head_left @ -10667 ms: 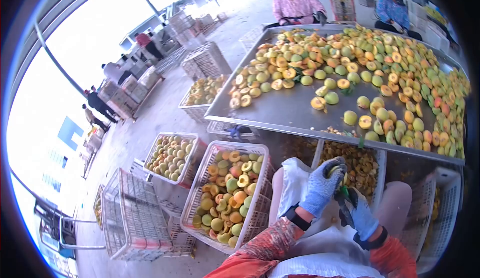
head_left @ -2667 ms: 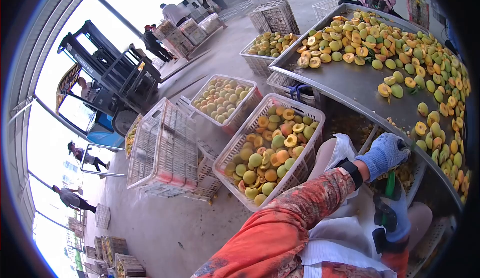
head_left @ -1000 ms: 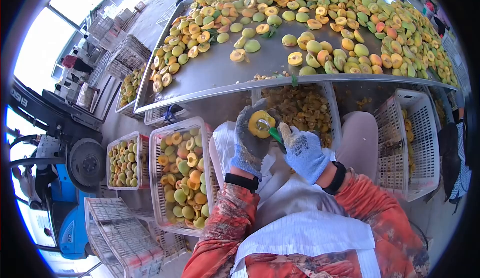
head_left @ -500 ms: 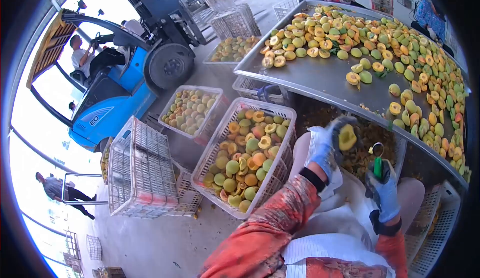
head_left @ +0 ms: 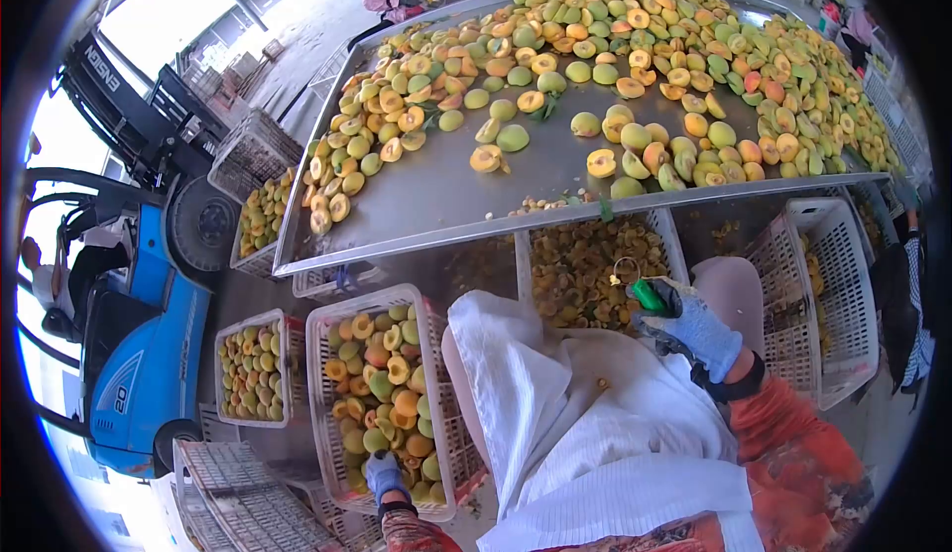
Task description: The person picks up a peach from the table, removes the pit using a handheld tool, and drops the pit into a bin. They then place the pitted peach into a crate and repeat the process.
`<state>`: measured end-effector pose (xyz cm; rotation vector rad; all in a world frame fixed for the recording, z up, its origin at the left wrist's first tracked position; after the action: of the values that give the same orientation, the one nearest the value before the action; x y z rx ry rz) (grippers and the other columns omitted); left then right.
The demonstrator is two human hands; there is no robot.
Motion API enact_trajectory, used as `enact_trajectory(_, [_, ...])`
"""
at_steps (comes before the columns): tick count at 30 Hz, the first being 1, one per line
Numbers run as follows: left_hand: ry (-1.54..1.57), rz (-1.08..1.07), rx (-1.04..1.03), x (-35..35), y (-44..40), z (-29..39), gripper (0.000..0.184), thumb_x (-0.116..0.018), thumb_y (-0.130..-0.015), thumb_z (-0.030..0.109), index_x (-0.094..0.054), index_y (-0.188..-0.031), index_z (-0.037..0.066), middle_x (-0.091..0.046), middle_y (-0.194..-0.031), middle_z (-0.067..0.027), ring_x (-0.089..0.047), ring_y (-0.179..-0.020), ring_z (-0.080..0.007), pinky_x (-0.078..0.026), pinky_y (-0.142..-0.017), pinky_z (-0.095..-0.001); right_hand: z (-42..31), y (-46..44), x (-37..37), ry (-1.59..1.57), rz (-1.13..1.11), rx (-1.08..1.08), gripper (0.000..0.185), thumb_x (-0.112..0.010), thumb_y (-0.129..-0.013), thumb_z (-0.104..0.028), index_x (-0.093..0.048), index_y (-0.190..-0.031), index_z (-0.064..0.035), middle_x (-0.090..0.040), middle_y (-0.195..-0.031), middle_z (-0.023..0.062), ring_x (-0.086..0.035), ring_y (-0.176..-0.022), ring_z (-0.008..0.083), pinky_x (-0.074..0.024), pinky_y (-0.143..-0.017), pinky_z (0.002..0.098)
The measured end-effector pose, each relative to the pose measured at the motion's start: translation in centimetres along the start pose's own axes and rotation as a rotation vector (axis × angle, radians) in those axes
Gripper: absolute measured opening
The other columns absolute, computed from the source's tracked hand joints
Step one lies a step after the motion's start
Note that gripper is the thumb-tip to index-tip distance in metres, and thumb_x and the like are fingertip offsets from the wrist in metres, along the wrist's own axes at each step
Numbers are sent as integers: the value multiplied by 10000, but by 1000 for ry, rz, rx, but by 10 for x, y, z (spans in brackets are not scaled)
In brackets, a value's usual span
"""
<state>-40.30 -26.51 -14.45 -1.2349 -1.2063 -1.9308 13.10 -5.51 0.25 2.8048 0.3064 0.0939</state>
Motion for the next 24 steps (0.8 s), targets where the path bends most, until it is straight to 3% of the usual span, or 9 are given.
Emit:
enact_trajectory(3, [384,216,-446,29,-20,127,286,-603,-799,141,-615,-1067,40,-630,-1030,-134,-610,-936,-238,-471,-829,-322,-14,-4,-7,169,19,-12,365,-651,-781,-105,-505,-1109,-37,-584,-863,45,-545,-587,96,-446,-464,242])
enact_trajectory(7, [847,36,-768,64,7,345,227,-585,-839,73,-610,-1039,-32,-663,-936,-88,-613,-818,-130,-479,-757,-249,-2,-13,1,301,0,133,406,-640,-773,-143,-510,-1143,-37,-609,-823,94,-577,-561,150,-467,-519,284])
enact_trajectory(10, [556,139,-755,41,-35,463,276,-590,-834,237,-649,-995,21,-668,-761,-110,-624,-704,-142,-488,-674,-272,4,-19,13,86,-112,-52,420,-652,-810,-145,-493,-1187,-53,-565,-753,19,-467,-524,47,-386,-448,206])
enact_trajectory(13, [387,93,-702,32,4,562,394,-596,-817,279,-580,-1123,32,-663,-897,-133,-631,-829,-205,-485,-750,-307,25,-26,27,23,-37,-2,404,-640,-821,-150,-503,-1188,-52,-552,-693,5,-464,-517,37,-382,-451,207])
enact_trajectory(16, [35,261,-535,-8,6,605,532,-606,-800,290,-460,-1255,56,-596,-1098,-159,-582,-994,-267,-456,-844,-342,1,-32,40,128,-48,-64,386,-630,-822,-142,-514,-1179,-50,-553,-705,12,-469,-526,38,-398,-476,214])
enact_trajectory(18, [-43,188,-758,-24,41,620,591,-613,-789,251,-387,-1297,51,-506,-1218,-184,-515,-1089,-327,-420,-908,-374,1,-36,46,137,-51,-70,386,-629,-821,-140,-515,-1179,-51,-556,-716,17,-478,-534,38,-407,-484,217])
enact_trajectory(20, [-86,141,-968,-40,48,620,564,-614,-788,229,-404,-1284,59,-513,-1207,-178,-525,-1076,-312,-425,-902,-373,9,-38,45,111,-108,-142,516,-682,-752,-184,-495,-1204,-19,-626,-955,164,-624,-833,283,-480,-744,336])
enact_trajectory(22, [-113,108,-1174,-40,61,610,539,-614,-788,208,-421,-1271,67,-521,-1196,-172,-535,-1062,-297,-430,-895,-371,4,-41,37,151,-54,-46,494,-675,-758,-183,-505,-1194,-24,-629,-944,161,-626,-833,290,-483,-731,344])
enact_trajectory(24, [547,-119,-1420,-25,86,582,523,-617,-774,134,-433,-1259,74,-551,-1134,-134,-568,-992,-253,-488,-804,-368,-3,-39,31,199,10,57,472,-667,-764,-181,-515,-1183,-29,-632,-933,157,-628,-833,297,-487,-718,352])
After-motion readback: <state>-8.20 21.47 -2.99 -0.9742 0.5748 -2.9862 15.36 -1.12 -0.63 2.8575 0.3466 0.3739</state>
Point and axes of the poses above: each hand's wrist, its own y-axis away from the middle knuckle, its own x-axis out of the back of the hand, z = x × y, the point moved 4 cm from there along -y, towards the middle knuckle
